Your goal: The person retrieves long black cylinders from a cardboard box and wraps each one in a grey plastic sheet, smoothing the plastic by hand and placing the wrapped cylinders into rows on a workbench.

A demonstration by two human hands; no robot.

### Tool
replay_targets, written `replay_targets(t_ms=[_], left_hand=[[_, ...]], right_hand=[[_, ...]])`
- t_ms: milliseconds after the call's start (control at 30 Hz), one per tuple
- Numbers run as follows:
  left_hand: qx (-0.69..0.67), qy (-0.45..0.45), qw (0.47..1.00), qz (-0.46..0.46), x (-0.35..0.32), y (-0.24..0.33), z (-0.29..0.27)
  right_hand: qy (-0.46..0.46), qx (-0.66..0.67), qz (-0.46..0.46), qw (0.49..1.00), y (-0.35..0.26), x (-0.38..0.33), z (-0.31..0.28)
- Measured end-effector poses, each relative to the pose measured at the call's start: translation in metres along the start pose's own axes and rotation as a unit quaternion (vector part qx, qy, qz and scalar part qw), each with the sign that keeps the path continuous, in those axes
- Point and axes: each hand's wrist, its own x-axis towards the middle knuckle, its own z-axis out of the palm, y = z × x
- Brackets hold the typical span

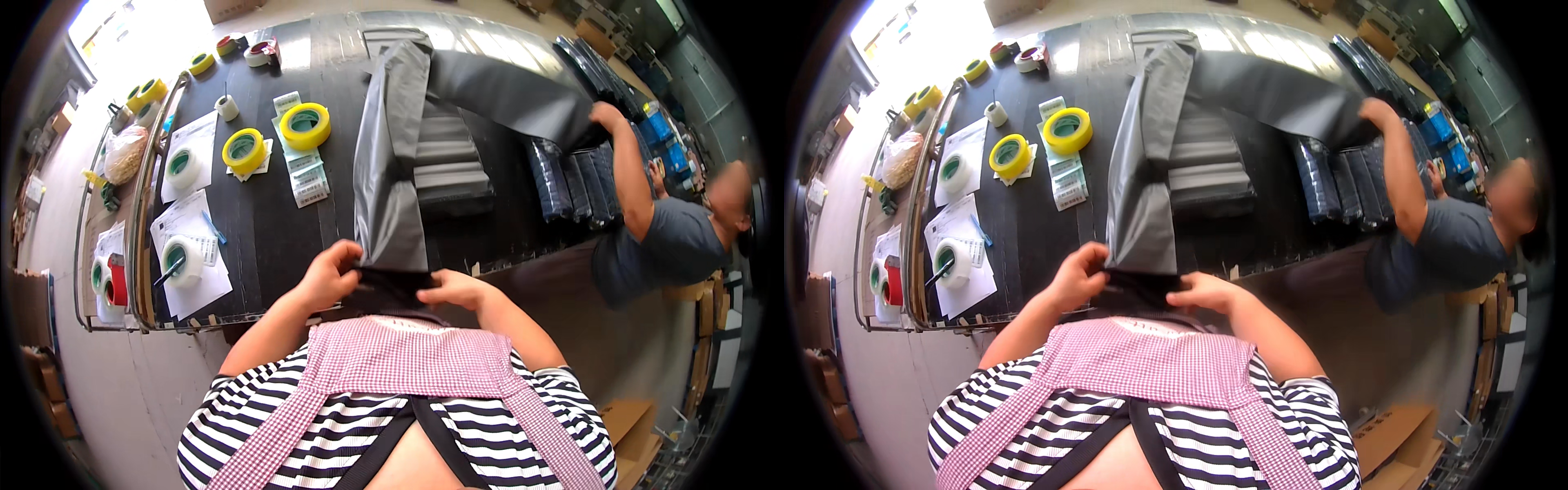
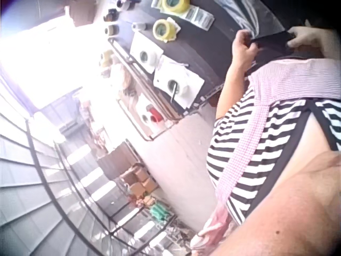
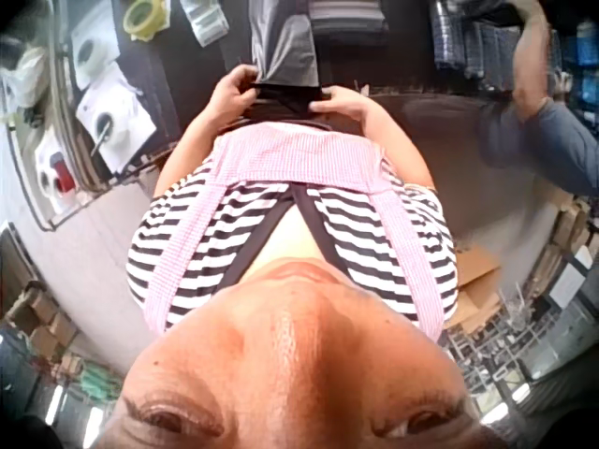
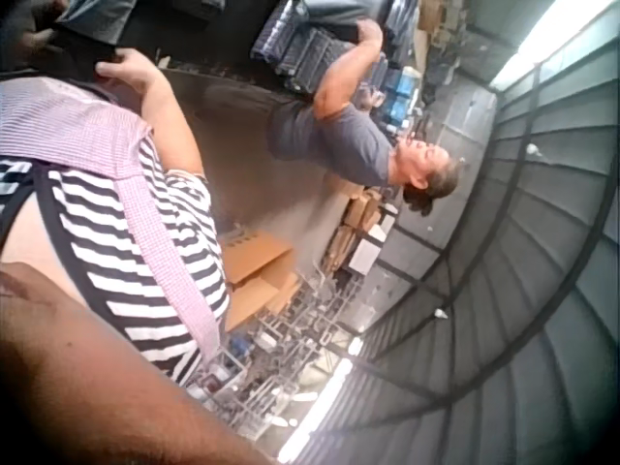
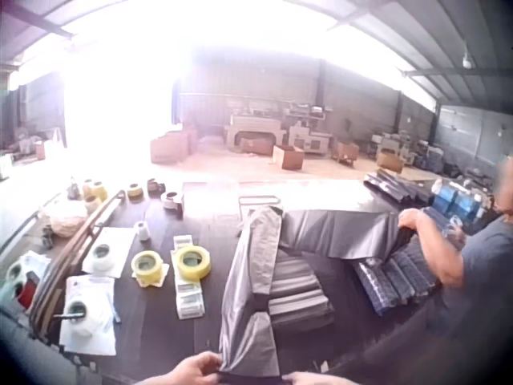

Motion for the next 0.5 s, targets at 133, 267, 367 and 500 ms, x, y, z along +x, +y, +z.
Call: replay_targets(t_ms=[133, 267, 367, 500], left_hand=[[-0.046, -0.155, 0.987, -0.025, -0.032, 0.012, 0.021], [-0.029, -0.245, 0.966, -0.078, -0.034, 0.028, 0.048], [-0.026, -0.218, 0.973, -0.076, -0.031, -0.008, 0.052], [-0.136, -0.161, 0.977, -0.009, -0.008, -0.011, 0.050]], right_hand=[[0.238, 0.148, -0.183, 0.942, -0.055, 0.017, -0.057], [0.330, -0.091, -0.160, 0.926, -0.124, 0.087, -0.060], [0.338, -0.201, -0.132, 0.910, -0.156, 0.129, -0.026], [0.323, -0.093, -0.268, 0.903, -0.148, 0.202, -0.054]])
